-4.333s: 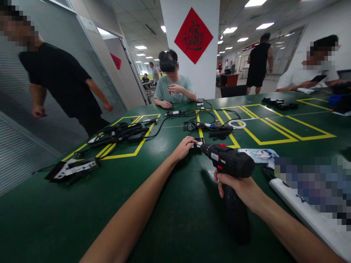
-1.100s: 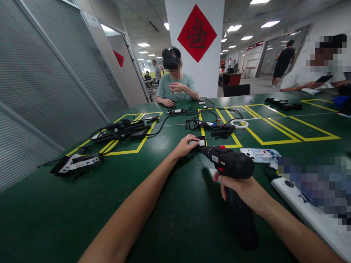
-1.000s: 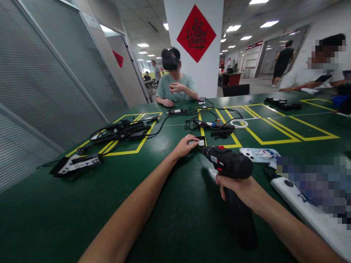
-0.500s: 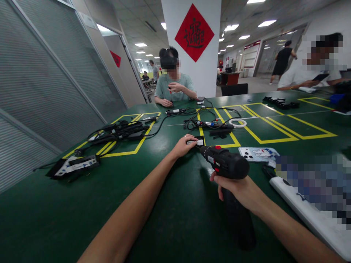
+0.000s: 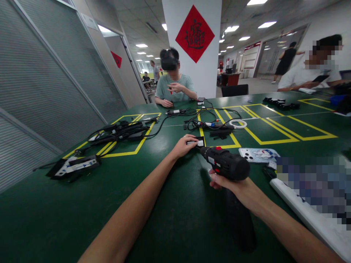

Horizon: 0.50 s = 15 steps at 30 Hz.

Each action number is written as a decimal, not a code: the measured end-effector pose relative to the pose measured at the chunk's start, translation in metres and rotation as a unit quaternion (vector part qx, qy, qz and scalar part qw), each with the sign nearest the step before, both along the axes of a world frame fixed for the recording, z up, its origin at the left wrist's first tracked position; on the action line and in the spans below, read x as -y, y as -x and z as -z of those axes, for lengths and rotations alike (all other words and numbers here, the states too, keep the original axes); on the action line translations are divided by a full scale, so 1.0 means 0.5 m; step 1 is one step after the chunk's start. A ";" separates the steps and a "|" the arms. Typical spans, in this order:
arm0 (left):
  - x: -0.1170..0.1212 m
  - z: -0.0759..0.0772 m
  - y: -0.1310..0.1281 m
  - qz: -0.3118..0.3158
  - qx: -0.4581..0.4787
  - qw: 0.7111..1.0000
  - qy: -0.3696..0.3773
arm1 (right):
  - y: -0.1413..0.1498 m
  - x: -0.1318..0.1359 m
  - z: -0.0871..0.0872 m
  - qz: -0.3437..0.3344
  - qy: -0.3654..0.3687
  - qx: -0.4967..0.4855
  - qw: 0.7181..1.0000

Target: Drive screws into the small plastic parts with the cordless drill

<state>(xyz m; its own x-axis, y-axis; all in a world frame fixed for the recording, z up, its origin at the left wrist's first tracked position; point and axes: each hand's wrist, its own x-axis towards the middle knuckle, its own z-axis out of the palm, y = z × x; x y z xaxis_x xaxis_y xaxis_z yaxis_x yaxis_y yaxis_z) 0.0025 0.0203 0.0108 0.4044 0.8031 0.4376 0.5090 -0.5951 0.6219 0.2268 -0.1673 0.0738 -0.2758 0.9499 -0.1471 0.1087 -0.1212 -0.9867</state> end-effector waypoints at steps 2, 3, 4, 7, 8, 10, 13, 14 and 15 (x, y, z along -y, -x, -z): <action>0.000 0.000 0.001 -0.001 -0.001 1.000 0.003 | -0.001 -0.001 0.000 0.018 -0.017 0.023 0.999; 0.000 0.000 0.001 -0.002 -0.002 1.000 0.005 | -0.002 -0.001 0.000 0.019 -0.021 0.028 0.999; 0.000 0.000 0.001 -0.003 -0.002 1.000 0.007 | -0.002 -0.002 -0.001 0.015 -0.024 0.025 0.999; 0.001 -0.002 0.002 0.001 -0.005 1.000 0.013 | -0.001 -0.002 -0.004 -0.003 -0.029 0.010 1.000; 0.001 -0.003 0.002 0.002 -0.005 1.000 0.014 | 0.000 -0.002 -0.006 -0.004 -0.031 0.015 0.999; 0.001 -0.004 0.002 0.001 -0.005 1.000 0.016 | 0.001 -0.002 -0.008 0.006 -0.034 0.025 0.999; 0.002 -0.006 0.003 -0.003 -0.005 1.000 0.019 | 0.002 -0.002 -0.011 0.014 -0.027 0.015 0.999; 0.002 -0.006 0.003 -0.005 -0.006 1.000 0.021 | 0.002 -0.003 -0.011 0.013 -0.026 0.012 0.999; 0.003 -0.006 0.003 -0.007 -0.007 1.000 0.022 | 0.001 -0.003 -0.011 0.012 -0.026 0.012 1.000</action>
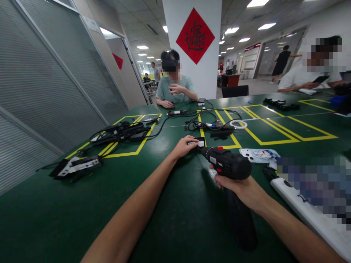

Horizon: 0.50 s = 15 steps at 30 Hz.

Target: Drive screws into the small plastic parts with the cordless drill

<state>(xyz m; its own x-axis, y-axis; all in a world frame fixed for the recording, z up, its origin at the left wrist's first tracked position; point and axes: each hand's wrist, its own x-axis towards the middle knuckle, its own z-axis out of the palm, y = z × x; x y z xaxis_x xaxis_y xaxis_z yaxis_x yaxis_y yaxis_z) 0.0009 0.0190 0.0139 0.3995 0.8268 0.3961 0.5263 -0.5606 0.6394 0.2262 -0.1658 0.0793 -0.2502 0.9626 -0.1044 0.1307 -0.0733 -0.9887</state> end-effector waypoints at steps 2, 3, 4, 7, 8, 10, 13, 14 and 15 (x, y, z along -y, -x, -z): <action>0.000 0.000 0.000 -0.004 -0.001 1.000 0.002 | -0.001 0.000 0.001 -0.001 0.002 0.011 1.000; 0.000 0.000 0.000 -0.005 -0.001 1.000 0.002 | -0.002 0.000 0.002 -0.001 0.004 0.021 1.000; 0.000 0.000 -0.001 -0.005 0.000 1.000 0.002 | -0.003 0.000 0.004 0.001 0.007 0.028 1.000; -0.001 0.001 -0.001 0.000 0.006 1.000 0.003 | -0.006 -0.001 0.013 -0.006 0.001 0.014 1.000; -0.002 0.002 -0.001 0.001 0.009 1.000 0.002 | -0.007 -0.002 0.016 -0.013 -0.004 0.000 1.000; -0.002 0.003 -0.001 0.001 0.013 1.000 -0.001 | -0.007 -0.003 0.021 -0.021 -0.012 -0.018 1.000; -0.002 0.004 -0.001 -0.001 0.013 1.000 -0.001 | -0.006 -0.004 0.018 -0.016 -0.003 0.015 1.000; -0.002 0.004 -0.002 -0.002 0.013 1.000 0.000 | -0.005 -0.004 0.016 -0.011 0.001 0.030 0.999; -0.002 0.004 -0.002 -0.002 0.013 1.000 0.000 | -0.004 -0.003 0.013 -0.007 0.003 0.045 0.999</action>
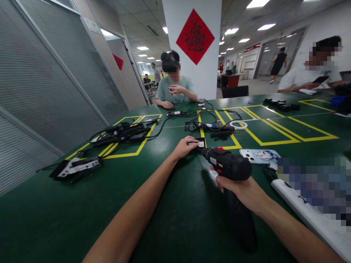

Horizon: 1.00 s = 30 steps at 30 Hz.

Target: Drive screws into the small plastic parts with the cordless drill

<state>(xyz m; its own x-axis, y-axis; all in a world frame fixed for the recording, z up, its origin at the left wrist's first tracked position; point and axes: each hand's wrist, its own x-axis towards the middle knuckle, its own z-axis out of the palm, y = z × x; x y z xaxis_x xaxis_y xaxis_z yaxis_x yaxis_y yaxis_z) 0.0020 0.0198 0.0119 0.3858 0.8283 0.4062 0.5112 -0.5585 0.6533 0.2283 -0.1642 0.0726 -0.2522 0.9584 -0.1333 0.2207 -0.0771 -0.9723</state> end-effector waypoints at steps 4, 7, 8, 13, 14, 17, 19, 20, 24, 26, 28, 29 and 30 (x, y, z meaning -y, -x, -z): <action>0.000 0.000 -0.001 0.004 0.001 1.000 -0.005 | 0.001 0.002 -0.007 0.005 -0.006 0.029 1.000; 0.000 0.000 -0.001 0.001 -0.001 1.000 -0.005 | 0.001 0.003 -0.007 0.003 -0.005 0.009 1.000; 0.000 0.000 -0.001 -0.001 -0.001 1.000 -0.003 | 0.001 0.003 -0.006 0.004 -0.005 0.002 1.000; 0.001 -0.003 -0.001 -0.004 -0.006 1.000 0.003 | 0.004 0.003 -0.003 0.003 -0.022 -0.010 1.000; 0.001 -0.003 -0.001 -0.003 -0.006 1.000 0.001 | 0.004 0.003 -0.003 0.001 -0.021 -0.015 1.000; 0.001 -0.003 -0.002 0.001 -0.005 1.000 -0.004 | 0.002 0.004 -0.007 0.002 -0.014 -0.020 1.000; 0.001 -0.003 -0.002 0.004 -0.005 1.000 -0.004 | 0.000 0.005 -0.008 0.011 -0.012 -0.013 1.000; 0.001 -0.003 -0.002 0.004 -0.006 1.000 -0.003 | 0.000 0.004 -0.009 0.014 -0.010 -0.008 1.000; 0.000 0.000 -0.001 0.001 -0.015 1.000 -0.007 | -0.002 0.001 -0.007 0.011 -0.012 -0.016 1.000; -0.001 0.003 0.000 0.004 -0.016 1.000 -0.014 | -0.002 0.001 -0.006 0.007 -0.012 -0.028 1.000; -0.002 0.005 0.000 0.009 -0.015 1.000 -0.020 | -0.002 0.002 -0.004 0.006 -0.012 -0.035 0.999; -0.003 0.006 -0.001 0.011 -0.014 1.000 -0.023 | -0.002 0.002 -0.003 0.006 -0.013 -0.038 0.999; -0.003 0.007 -0.001 0.012 -0.013 1.000 -0.025 | -0.002 0.003 -0.002 0.005 -0.015 -0.044 0.999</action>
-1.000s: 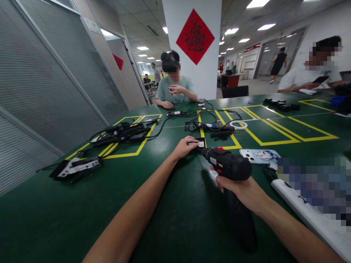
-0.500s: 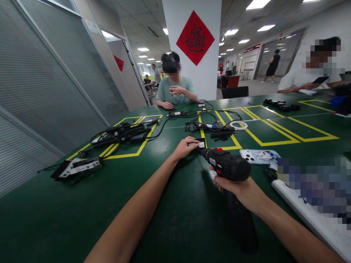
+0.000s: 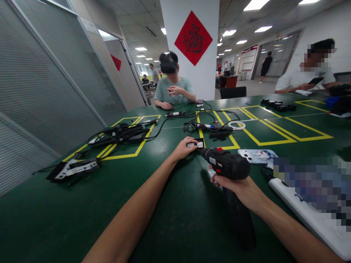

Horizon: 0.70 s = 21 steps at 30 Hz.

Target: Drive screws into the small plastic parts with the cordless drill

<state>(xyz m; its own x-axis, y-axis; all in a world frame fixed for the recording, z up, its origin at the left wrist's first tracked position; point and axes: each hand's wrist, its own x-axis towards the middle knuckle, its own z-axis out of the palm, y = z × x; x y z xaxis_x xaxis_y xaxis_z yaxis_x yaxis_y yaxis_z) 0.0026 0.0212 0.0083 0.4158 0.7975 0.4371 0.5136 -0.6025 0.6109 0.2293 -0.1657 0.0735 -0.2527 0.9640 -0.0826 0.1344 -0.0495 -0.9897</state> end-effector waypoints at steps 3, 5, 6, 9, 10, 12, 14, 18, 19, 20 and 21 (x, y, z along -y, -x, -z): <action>0.001 0.001 -0.002 0.000 0.006 1.000 -0.002 | -0.001 0.000 0.005 -0.004 -0.013 -0.022 1.000; 0.003 0.001 -0.004 -0.001 0.008 1.000 0.002 | -0.001 0.000 0.006 -0.006 -0.021 -0.036 0.999; 0.004 0.000 -0.004 -0.002 0.009 1.000 0.004 | -0.001 -0.001 0.006 -0.007 -0.021 -0.040 0.999; 0.007 -0.003 -0.004 -0.004 0.005 1.000 0.007 | 0.001 -0.002 0.003 -0.001 -0.009 -0.033 0.999; 0.007 -0.004 -0.003 -0.005 0.003 1.000 0.008 | 0.002 -0.002 0.002 0.005 -0.005 -0.032 0.999; 0.006 -0.005 -0.002 -0.007 0.000 1.000 0.008 | 0.005 -0.001 0.004 0.020 -0.001 -0.042 0.999; 0.005 -0.005 0.000 -0.008 -0.003 1.000 0.011 | 0.007 0.001 0.008 0.027 0.001 -0.062 0.998; 0.004 -0.007 0.000 -0.012 -0.004 1.000 0.024 | 0.009 0.003 0.014 0.017 -0.004 -0.066 0.998; 0.004 -0.008 0.000 -0.013 -0.004 1.000 0.027 | 0.009 0.004 0.013 0.016 -0.005 -0.058 0.998; 0.004 -0.008 0.000 -0.012 -0.004 1.000 0.028 | 0.010 0.005 0.010 0.016 -0.005 -0.049 0.999; 0.004 -0.009 0.000 -0.011 -0.004 1.000 0.029 | 0.010 0.005 0.008 0.019 -0.003 -0.040 0.999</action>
<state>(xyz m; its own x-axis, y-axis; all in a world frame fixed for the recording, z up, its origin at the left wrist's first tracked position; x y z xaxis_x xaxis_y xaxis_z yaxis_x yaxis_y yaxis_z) 0.0026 0.0192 0.0127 0.4003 0.8309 0.3865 0.5310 -0.5541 0.6411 0.2243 -0.1682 0.0698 -0.2215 0.9735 -0.0576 0.0524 -0.0471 -0.9975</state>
